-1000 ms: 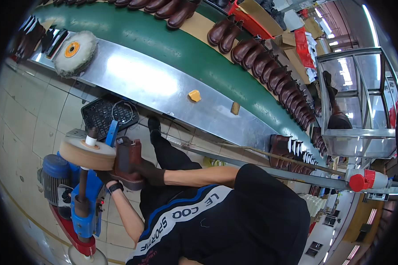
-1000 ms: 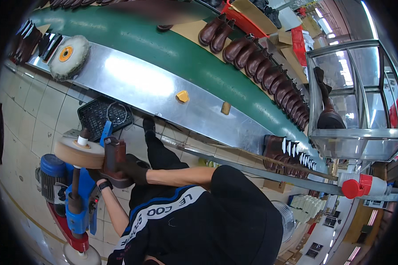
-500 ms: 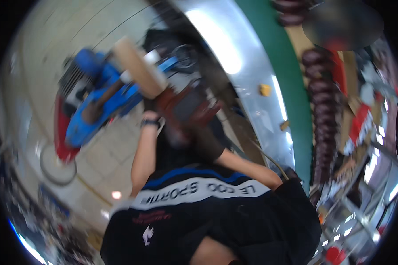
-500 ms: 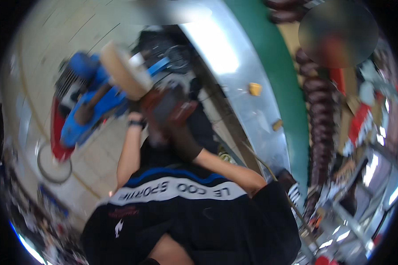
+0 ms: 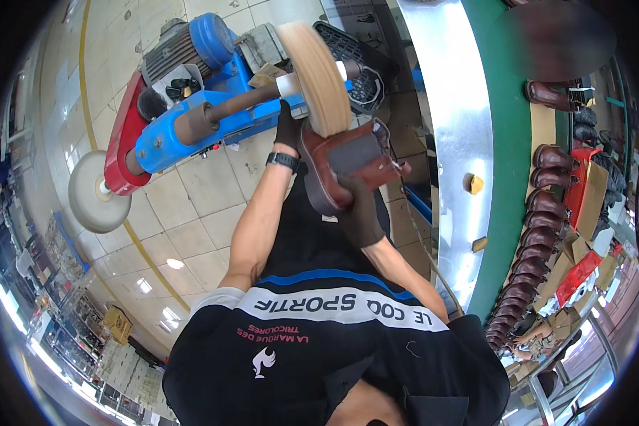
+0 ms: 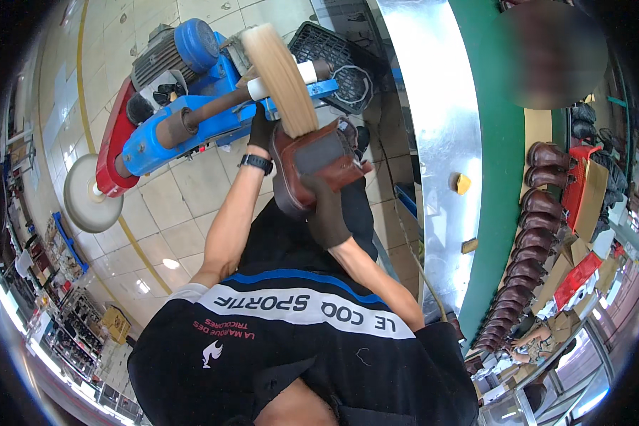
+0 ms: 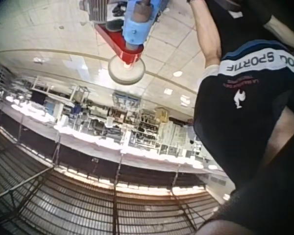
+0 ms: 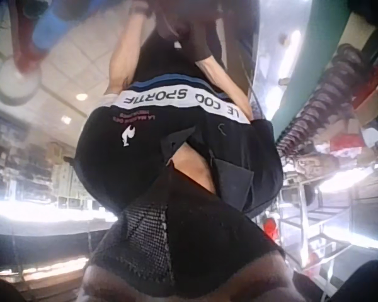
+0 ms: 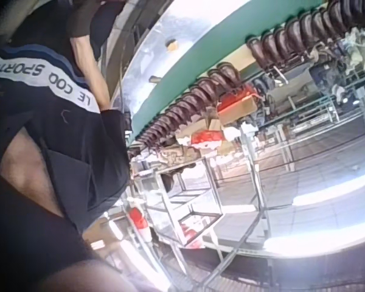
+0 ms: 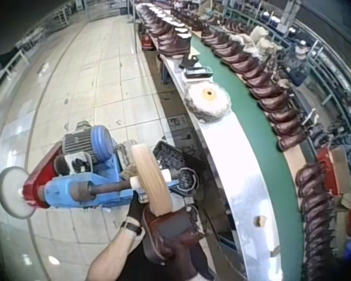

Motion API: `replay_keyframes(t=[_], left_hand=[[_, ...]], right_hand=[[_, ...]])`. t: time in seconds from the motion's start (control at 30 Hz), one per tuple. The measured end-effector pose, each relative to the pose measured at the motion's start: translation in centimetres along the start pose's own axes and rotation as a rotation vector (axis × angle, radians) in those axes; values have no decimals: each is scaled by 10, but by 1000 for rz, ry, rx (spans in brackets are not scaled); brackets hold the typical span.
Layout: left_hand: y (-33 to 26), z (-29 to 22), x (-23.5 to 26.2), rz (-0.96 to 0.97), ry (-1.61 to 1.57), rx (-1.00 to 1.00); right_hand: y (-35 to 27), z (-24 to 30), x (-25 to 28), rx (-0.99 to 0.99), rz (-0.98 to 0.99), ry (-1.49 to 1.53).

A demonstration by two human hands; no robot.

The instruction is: Polishing a leather boot using a rotating brush machine in a factory.

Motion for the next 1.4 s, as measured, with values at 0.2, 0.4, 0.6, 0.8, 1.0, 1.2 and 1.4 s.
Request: replay_keyframes(t=[0.2,0.4,0.6,0.8,1.0,1.2,1.4], left_hand=[[27,11,-7,-250,-11,79],[40,18,14,-116,-68,21],[43,14,41,-204,421,-132],[-1,35,14,-35,-58,286],[53,12,148,-87,1146,-355],[68,48,105,-158,1093,-237],[4,60,2,-106,360,120]], right_hand=[[17,-26,-23,-595,-606,1061],[17,-23,-12,-402,-419,697],[23,-20,-24,-771,-577,977],[-9,-11,-1,-670,-202,394],[13,-4,-15,-626,10,416],[16,-27,4,-303,69,76],[34,6,32,-202,188,-228]])
Point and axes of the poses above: each hand's wrist, its own y-axis towards the middle knuckle, its own x-axis out of the back of the hand, z = x × y, the point moved 4 cm from there along y, towards the middle knuckle, and after that the axes turned 13 degrees about x, right-handed, at the moved point
